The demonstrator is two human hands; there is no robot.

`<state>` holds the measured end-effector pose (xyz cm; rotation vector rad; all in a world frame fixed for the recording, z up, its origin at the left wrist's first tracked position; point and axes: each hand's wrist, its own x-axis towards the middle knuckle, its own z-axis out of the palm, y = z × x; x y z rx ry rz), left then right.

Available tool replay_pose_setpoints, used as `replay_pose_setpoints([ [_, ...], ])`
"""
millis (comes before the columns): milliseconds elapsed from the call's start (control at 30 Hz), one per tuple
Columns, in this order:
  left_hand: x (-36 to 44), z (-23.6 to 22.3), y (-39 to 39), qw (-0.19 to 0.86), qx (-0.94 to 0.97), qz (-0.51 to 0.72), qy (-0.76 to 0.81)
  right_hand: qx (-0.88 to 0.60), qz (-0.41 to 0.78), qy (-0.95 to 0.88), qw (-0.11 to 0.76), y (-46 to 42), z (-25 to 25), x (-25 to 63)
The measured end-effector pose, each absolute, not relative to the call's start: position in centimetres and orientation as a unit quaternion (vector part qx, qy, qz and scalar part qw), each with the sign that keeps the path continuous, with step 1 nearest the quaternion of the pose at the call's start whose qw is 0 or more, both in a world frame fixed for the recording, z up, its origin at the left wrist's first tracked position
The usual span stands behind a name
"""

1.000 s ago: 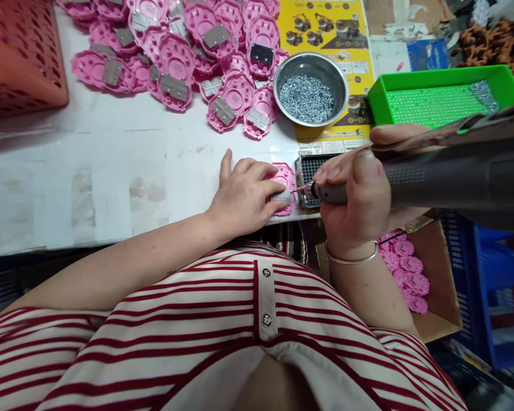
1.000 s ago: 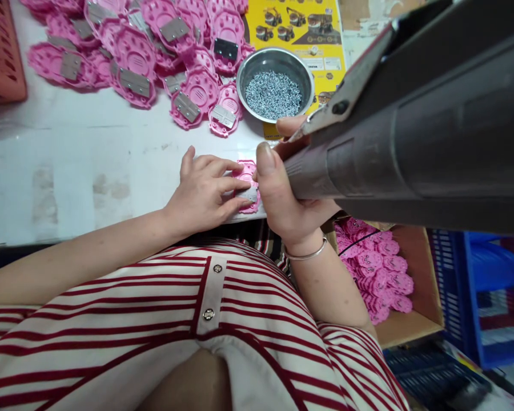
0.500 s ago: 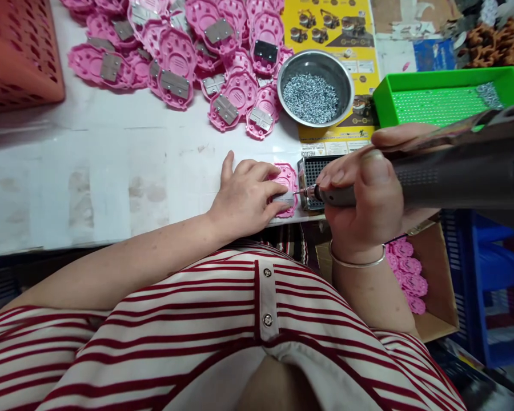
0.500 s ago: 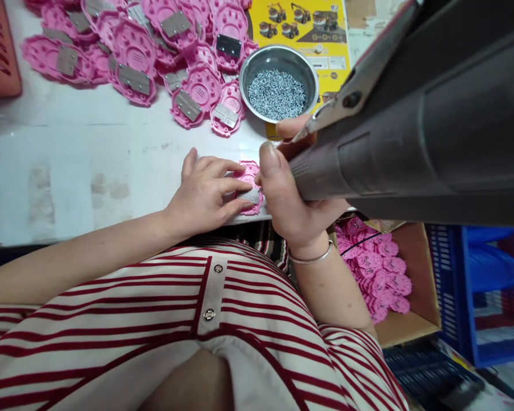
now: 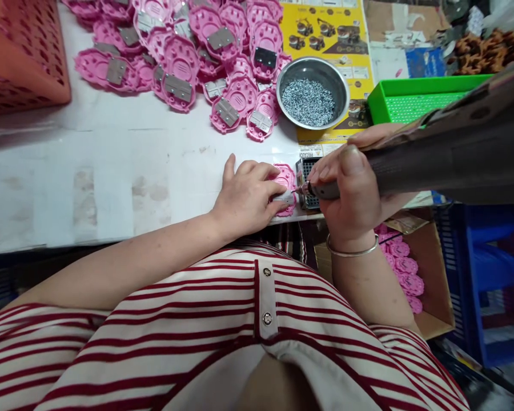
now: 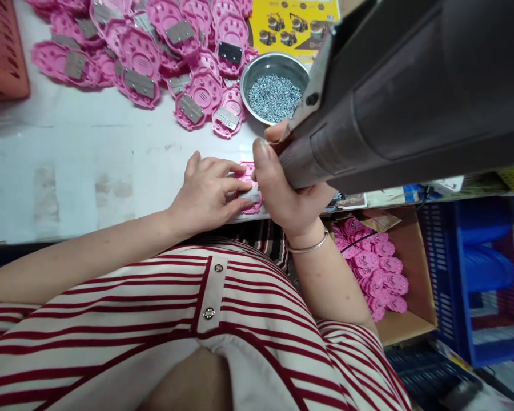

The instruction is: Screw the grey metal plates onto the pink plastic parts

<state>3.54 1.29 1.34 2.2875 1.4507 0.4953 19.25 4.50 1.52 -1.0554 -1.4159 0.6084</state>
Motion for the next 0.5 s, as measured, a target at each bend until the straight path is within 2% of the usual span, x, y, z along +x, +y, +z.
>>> replay_pose_setpoints([
  [200, 3.5, 1.4, 1.4, 0.204, 0.813, 0.161, 0.521, -0.32, 0.24, -0.531, 0.747, 3.4, 5.0, 19.1],
  [333, 3.3, 1.3, 1.4, 0.208, 0.813, 0.164, 0.519, -0.344, 0.192, -0.524, 0.755, 3.3, 5.9, 19.4],
  [500, 3.3, 1.1, 1.3, 0.208, 0.812, 0.172, 0.517, -0.368, 0.158, -0.532, 0.746, 4.2, 3.7, 19.8],
])
